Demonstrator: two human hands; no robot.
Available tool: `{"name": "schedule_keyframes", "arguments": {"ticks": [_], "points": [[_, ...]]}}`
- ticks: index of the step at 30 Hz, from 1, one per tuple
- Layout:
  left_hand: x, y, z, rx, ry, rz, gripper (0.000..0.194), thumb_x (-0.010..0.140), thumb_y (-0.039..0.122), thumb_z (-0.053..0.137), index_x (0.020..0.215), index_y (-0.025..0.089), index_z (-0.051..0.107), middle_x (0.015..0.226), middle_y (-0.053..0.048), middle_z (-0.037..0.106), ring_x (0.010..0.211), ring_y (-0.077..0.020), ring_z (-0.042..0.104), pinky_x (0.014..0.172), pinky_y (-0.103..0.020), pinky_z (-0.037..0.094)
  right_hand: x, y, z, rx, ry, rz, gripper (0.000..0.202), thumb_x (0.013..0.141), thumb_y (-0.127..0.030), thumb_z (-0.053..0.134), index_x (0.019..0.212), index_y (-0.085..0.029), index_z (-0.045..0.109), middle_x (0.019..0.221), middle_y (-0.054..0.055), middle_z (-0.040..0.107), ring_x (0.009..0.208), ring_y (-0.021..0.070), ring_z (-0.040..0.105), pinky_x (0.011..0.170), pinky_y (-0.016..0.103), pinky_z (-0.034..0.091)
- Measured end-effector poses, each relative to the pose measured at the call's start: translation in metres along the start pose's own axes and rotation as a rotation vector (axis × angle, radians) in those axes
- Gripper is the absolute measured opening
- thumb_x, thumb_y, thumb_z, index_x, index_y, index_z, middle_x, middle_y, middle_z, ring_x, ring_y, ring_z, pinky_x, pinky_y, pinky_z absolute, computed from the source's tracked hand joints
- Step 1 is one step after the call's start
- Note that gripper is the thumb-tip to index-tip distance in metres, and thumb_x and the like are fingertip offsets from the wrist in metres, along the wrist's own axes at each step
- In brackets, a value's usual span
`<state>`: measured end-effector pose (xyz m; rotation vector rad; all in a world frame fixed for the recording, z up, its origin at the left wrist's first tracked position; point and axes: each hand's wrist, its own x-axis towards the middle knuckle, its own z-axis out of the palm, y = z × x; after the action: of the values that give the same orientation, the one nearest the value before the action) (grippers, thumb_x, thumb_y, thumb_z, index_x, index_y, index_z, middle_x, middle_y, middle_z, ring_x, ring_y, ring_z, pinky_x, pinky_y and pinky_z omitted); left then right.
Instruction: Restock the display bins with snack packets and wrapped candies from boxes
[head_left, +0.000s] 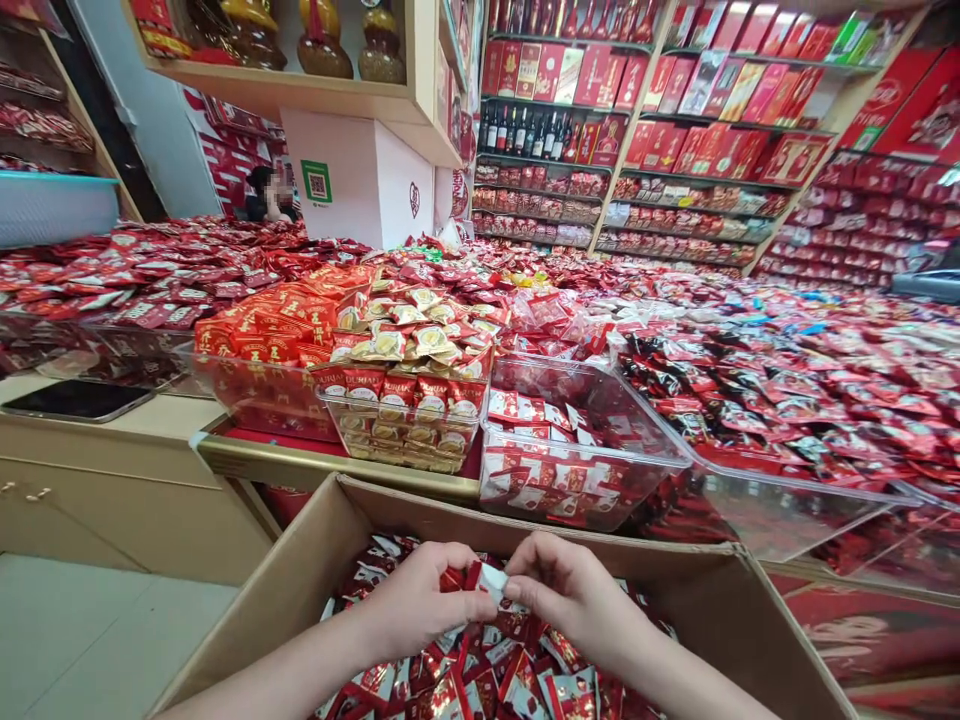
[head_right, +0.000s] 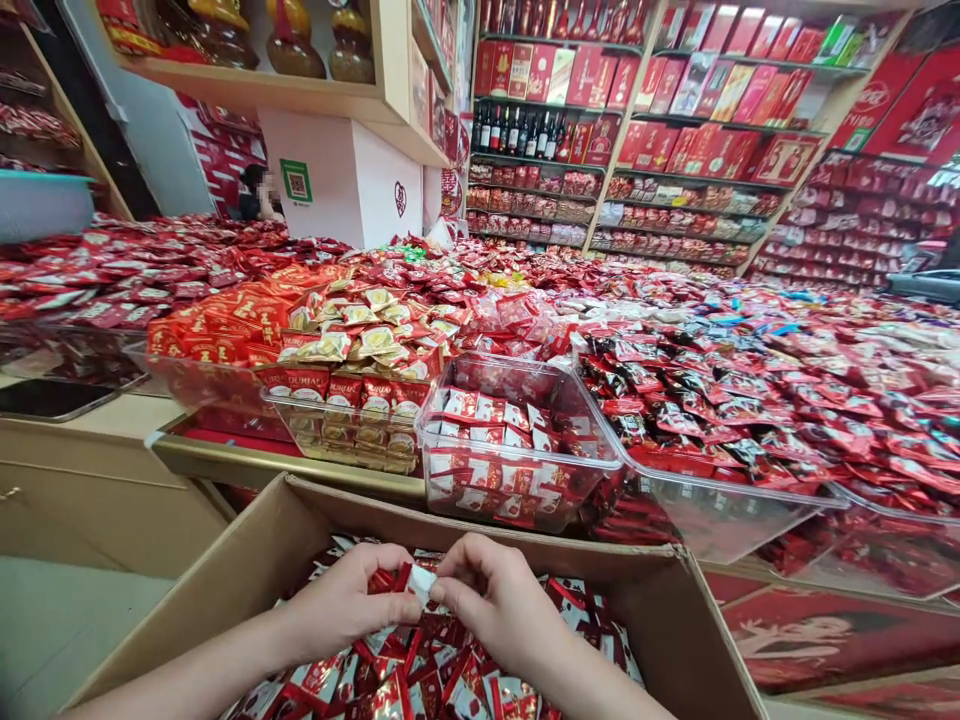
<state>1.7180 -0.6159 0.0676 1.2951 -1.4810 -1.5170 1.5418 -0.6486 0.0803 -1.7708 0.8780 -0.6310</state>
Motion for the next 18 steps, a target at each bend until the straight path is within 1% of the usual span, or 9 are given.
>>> {"name": "schedule_keyframes", "arguments": {"ticks": [2, 5, 7, 9, 11, 13, 15, 16, 18], "points": [[-0.002, 0.001, 0.000, -0.050, -0.035, -0.001, 0.025, 0.061, 0.036, 0.061, 0.068, 0.013, 0.057, 0.055, 0.005, 0.051, 0.053, -0.0081, 0.042, 0.051, -0.018, 0.033, -0.003, -0.007, -0.002, -0.110, -0.034, -0.007, 0.011, 0.071, -0.026, 0.051, 0.068, -0.016, 0.054, 0.061, -0.001, 0.054, 0.056, 0.0089, 0.045, 0.052, 0.020, 0.037], [-0.005, 0.002, 0.000, -0.308, -0.068, -0.077, 0.034, 0.068, 0.048, 0.049, 0.072, 0.015, 0.054, 0.060, 0.002, 0.055, 0.051, -0.0093, 0.047, 0.051, -0.021, 0.036, -0.011, -0.030, -0.011, -0.252, -0.024, -0.087, 0.010, 0.072, -0.024, 0.050, 0.068, -0.017, 0.055, 0.061, -0.001, 0.056, 0.055, 0.0093, 0.047, 0.052, 0.021, 0.038], [-0.006, 0.003, -0.001, -0.489, -0.063, -0.142, 0.037, 0.073, 0.050, 0.040, 0.081, 0.017, 0.052, 0.066, -0.001, 0.059, 0.052, -0.0113, 0.052, 0.052, -0.024, 0.038, -0.013, -0.054, -0.025, -0.256, 0.049, -0.178, 0.010, 0.073, -0.025, 0.049, 0.070, -0.019, 0.056, 0.063, -0.001, 0.058, 0.056, 0.0097, 0.050, 0.053, 0.022, 0.040], [-0.007, 0.001, -0.002, -0.549, -0.041, -0.170, 0.036, 0.075, 0.049, 0.038, 0.087, 0.017, 0.050, 0.069, -0.003, 0.061, 0.054, -0.0128, 0.055, 0.052, -0.024, 0.038, -0.006, -0.080, -0.046, -0.168, 0.187, -0.266, 0.008, 0.072, -0.026, 0.052, 0.073, -0.019, 0.055, 0.064, -0.001, 0.058, 0.058, 0.0100, 0.052, 0.054, 0.022, 0.042], [-0.006, -0.001, -0.003, -0.527, -0.024, -0.175, 0.034, 0.074, 0.047, 0.041, 0.086, 0.016, 0.051, 0.069, -0.003, 0.061, 0.054, -0.0126, 0.056, 0.051, -0.022, 0.038, 0.014, -0.101, -0.069, -0.076, 0.353, -0.302, 0.010, 0.068, -0.025, 0.057, 0.073, -0.017, 0.053, 0.064, 0.000, 0.058, 0.058, 0.0102, 0.054, 0.054, 0.023, 0.045], [-0.005, -0.003, -0.003, -0.505, -0.012, -0.183, 0.033, 0.073, 0.046, 0.043, 0.083, 0.016, 0.052, 0.069, -0.002, 0.061, 0.054, -0.0115, 0.056, 0.053, -0.021, 0.038, 0.047, -0.109, -0.091, -0.025, 0.435, -0.241, 0.011, 0.063, -0.019, 0.060, 0.070, -0.015, 0.052, 0.059, -0.001, 0.057, 0.053, 0.0095, 0.054, 0.051, 0.024, 0.046], [-0.003, -0.005, -0.002, -0.494, -0.010, -0.197, 0.031, 0.072, 0.045, 0.047, 0.082, 0.017, 0.053, 0.068, -0.001, 0.061, 0.055, -0.0107, 0.056, 0.054, -0.021, 0.039, 0.084, -0.103, -0.106, 0.037, 0.404, -0.064, 0.014, 0.057, -0.009, 0.062, 0.063, -0.014, 0.051, 0.051, -0.003, 0.053, 0.045, 0.0088, 0.051, 0.046, 0.026, 0.047], [-0.003, -0.006, -0.001, -0.485, -0.012, -0.209, 0.030, 0.071, 0.044, 0.048, 0.081, 0.017, 0.053, 0.068, 0.000, 0.061, 0.055, -0.0105, 0.056, 0.054, -0.021, 0.039, 0.102, -0.095, -0.111, 0.054, 0.399, 0.011, 0.017, 0.052, -0.004, 0.063, 0.056, -0.013, 0.050, 0.045, -0.003, 0.050, 0.040, 0.0092, 0.050, 0.043, 0.028, 0.047], [-0.002, -0.008, -0.001, -0.465, -0.021, -0.222, 0.029, 0.069, 0.043, 0.051, 0.081, 0.017, 0.054, 0.067, 0.000, 0.061, 0.055, -0.0103, 0.055, 0.054, -0.020, 0.039, 0.130, -0.078, -0.115, 0.061, 0.421, 0.000, 0.024, 0.043, 0.003, 0.064, 0.044, -0.012, 0.046, 0.037, -0.004, 0.045, 0.035, 0.0100, 0.047, 0.035, 0.030, 0.045]]}}
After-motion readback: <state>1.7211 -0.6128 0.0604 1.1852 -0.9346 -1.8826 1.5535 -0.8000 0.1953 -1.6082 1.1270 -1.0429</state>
